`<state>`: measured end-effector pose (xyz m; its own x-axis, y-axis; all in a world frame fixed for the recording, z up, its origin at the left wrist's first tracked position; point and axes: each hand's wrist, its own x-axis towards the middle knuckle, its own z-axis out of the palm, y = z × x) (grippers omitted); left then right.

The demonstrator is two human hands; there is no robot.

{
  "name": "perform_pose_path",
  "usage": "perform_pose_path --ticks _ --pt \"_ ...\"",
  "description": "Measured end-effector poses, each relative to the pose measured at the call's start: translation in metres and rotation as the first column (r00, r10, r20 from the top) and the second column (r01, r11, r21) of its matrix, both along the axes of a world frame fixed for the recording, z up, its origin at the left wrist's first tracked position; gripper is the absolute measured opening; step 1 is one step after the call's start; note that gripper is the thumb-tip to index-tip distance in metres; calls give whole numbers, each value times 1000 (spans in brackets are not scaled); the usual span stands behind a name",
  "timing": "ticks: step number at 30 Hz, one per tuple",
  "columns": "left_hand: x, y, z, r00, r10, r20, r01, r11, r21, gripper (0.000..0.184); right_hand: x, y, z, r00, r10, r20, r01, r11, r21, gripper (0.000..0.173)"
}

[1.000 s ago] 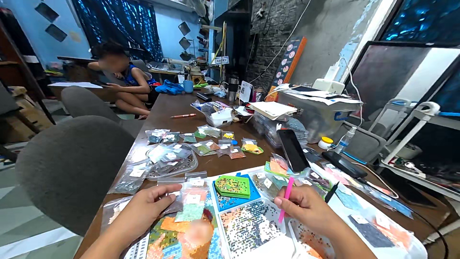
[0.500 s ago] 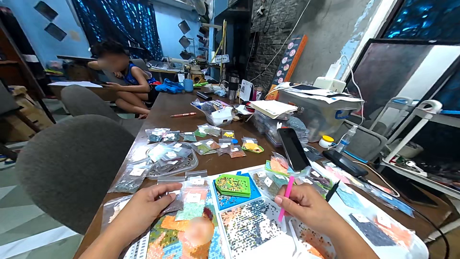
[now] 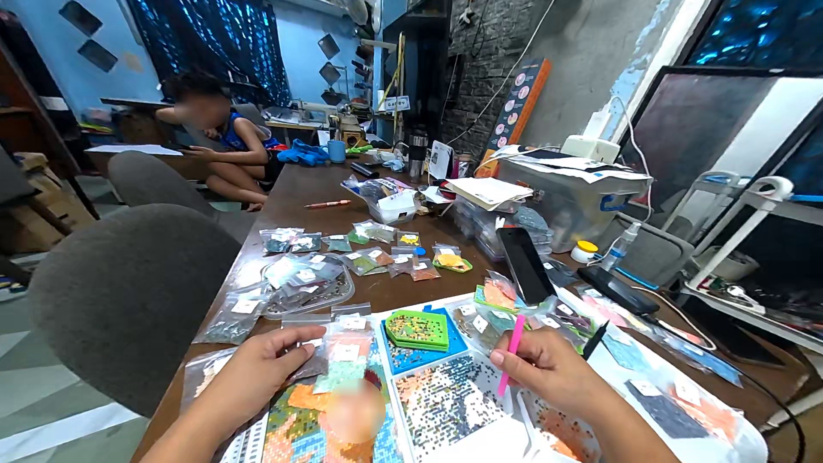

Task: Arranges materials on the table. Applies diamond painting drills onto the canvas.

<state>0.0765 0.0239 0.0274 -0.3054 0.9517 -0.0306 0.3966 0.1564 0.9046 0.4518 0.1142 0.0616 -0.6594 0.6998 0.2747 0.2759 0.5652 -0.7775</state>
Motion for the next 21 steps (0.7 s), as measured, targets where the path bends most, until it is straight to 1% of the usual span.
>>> perform_pose_path --ticks 7,12,16,18,21 --pt "-1 0 0 1000 5 17 -5 1000 -2 23 -1 0 2 1000 -26 16 26 999 -29 28" --pt "2 0 5 1000 -3 11 3 1000 -17 22 1 1 1 998 -28 -59 25 998 -54 25" --pt "8 -2 15 999 -53 13 53 997 -58 23 -1 1 -4 987 -39 -153 37 999 -18 22" --pt "9 -1 16 997 -73 14 74 995 -67 26 -8 -2 2 982 -30 -186 24 999 -34 21" --pt "8 1 16 995 -98 10 98 993 -72 28 -26 -11 20 979 34 -199 -47 997 -61 22"
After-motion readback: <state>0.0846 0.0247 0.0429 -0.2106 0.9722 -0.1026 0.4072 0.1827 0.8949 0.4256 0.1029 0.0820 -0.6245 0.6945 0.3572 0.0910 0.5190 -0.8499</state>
